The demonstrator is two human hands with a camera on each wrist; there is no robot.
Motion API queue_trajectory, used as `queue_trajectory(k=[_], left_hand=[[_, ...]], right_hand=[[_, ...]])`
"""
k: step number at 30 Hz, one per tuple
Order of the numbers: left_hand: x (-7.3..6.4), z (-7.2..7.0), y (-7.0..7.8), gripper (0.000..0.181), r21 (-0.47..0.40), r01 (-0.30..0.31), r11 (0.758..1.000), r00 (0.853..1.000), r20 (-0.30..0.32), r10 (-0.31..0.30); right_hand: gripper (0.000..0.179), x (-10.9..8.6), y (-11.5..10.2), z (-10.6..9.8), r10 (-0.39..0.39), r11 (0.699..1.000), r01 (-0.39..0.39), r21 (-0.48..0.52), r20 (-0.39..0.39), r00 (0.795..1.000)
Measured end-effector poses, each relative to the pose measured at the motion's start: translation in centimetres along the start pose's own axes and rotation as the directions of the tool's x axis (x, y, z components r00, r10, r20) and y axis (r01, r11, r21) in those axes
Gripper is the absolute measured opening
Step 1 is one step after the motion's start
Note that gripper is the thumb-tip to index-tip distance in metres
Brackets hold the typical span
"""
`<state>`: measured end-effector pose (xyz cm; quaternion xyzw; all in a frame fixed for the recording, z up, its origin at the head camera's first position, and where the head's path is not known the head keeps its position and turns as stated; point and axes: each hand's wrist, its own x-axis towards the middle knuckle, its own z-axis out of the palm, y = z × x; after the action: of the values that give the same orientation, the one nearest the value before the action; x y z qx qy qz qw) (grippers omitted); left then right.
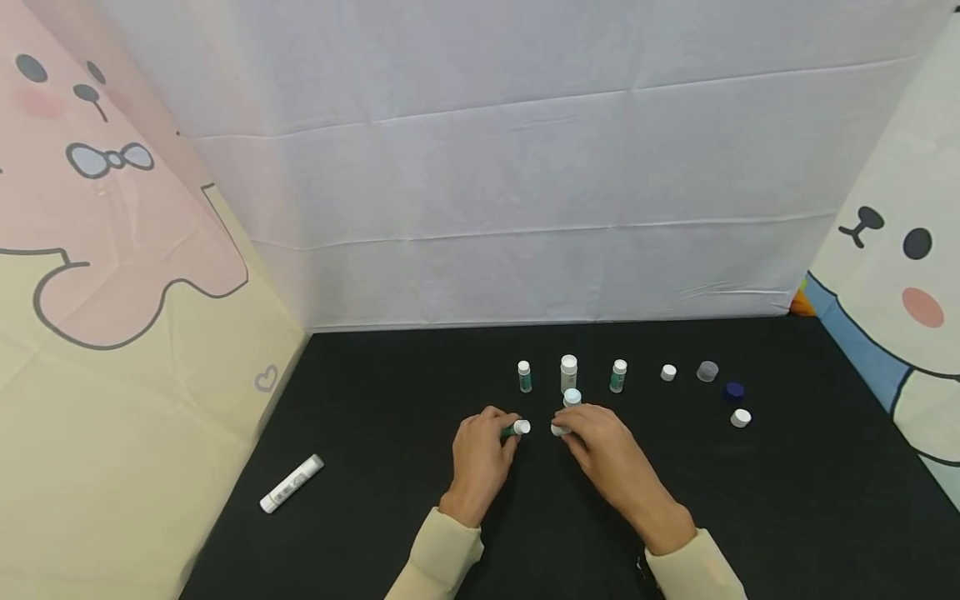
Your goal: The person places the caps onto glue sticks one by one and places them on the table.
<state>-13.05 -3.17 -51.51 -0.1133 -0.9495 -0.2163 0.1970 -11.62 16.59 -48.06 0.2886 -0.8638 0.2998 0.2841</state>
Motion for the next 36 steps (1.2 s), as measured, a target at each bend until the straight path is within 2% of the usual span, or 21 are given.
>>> queue_trajectory(k=[23, 36], left_hand=[[-0.3, 0.2, 0.5, 0.02, 0.024, -0.039, 0.999, 0.999, -0.01, 0.039], [-0.6, 0.2, 0.8, 0.019, 0.023, -0.055, 0.998, 0.999, -0.001, 0.055]], right_hand=[[0.048, 0.2, -0.9, 1.1, -0.043, 0.998, 0.043, 0.05, -0.006, 0.999], [0.045, 0.0, -1.1, 1.4, -0.014, 0.997, 0.011, 0.072, 0.04, 0.999]])
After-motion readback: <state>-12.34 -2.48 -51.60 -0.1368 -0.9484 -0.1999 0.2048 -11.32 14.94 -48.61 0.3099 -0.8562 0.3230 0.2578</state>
